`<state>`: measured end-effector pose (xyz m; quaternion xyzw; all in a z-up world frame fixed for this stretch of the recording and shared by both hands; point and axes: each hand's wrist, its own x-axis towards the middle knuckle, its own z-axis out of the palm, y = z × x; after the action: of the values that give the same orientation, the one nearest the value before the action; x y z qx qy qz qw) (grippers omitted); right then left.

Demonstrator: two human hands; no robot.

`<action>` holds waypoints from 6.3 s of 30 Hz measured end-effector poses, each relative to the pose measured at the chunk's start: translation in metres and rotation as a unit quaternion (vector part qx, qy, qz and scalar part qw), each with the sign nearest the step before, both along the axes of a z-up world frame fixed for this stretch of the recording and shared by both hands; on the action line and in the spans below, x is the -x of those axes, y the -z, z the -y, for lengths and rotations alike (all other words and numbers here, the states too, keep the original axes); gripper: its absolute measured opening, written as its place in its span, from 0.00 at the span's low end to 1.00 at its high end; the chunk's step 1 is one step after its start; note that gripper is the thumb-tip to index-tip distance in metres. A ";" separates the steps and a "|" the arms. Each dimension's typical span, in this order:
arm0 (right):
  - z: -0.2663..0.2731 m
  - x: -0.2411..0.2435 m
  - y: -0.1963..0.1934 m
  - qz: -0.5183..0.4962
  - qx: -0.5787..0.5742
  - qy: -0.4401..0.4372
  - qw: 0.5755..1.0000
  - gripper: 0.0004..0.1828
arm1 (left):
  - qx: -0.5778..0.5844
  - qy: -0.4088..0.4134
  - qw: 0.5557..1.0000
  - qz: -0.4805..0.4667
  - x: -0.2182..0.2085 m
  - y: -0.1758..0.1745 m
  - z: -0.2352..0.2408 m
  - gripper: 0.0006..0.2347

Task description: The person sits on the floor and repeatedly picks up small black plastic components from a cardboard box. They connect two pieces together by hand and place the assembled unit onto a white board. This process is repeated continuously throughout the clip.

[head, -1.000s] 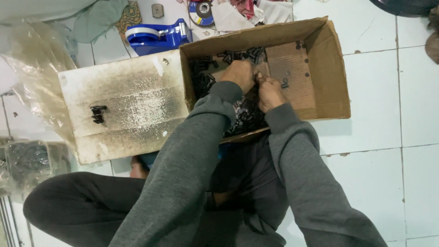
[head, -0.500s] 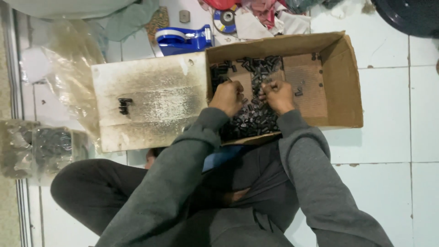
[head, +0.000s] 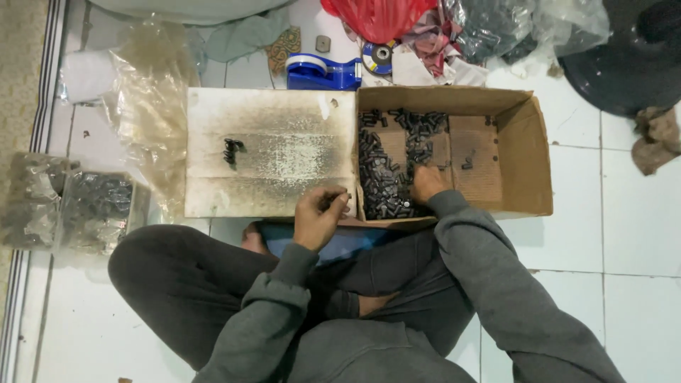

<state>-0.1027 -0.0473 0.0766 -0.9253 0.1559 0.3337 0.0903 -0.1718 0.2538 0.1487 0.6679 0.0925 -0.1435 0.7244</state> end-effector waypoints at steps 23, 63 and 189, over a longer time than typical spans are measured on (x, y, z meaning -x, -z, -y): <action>-0.043 0.030 -0.064 0.311 -0.261 0.081 0.910 0.10 | 0.222 -0.129 0.965 -0.048 -0.005 -0.009 -0.045 0.08; -0.244 0.040 -0.119 0.366 -0.468 -0.073 0.801 0.11 | 0.183 -0.249 0.947 0.089 0.000 0.020 -0.073 0.07; 0.042 0.006 -0.029 0.006 -0.368 0.044 0.929 0.09 | -0.246 0.250 0.922 -0.166 -0.082 0.120 0.159 0.11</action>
<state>-0.1085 -0.0891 0.1058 -0.8215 0.0625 0.3574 0.4399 -0.0898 0.0946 0.0282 0.7931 0.0739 -0.4015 0.4520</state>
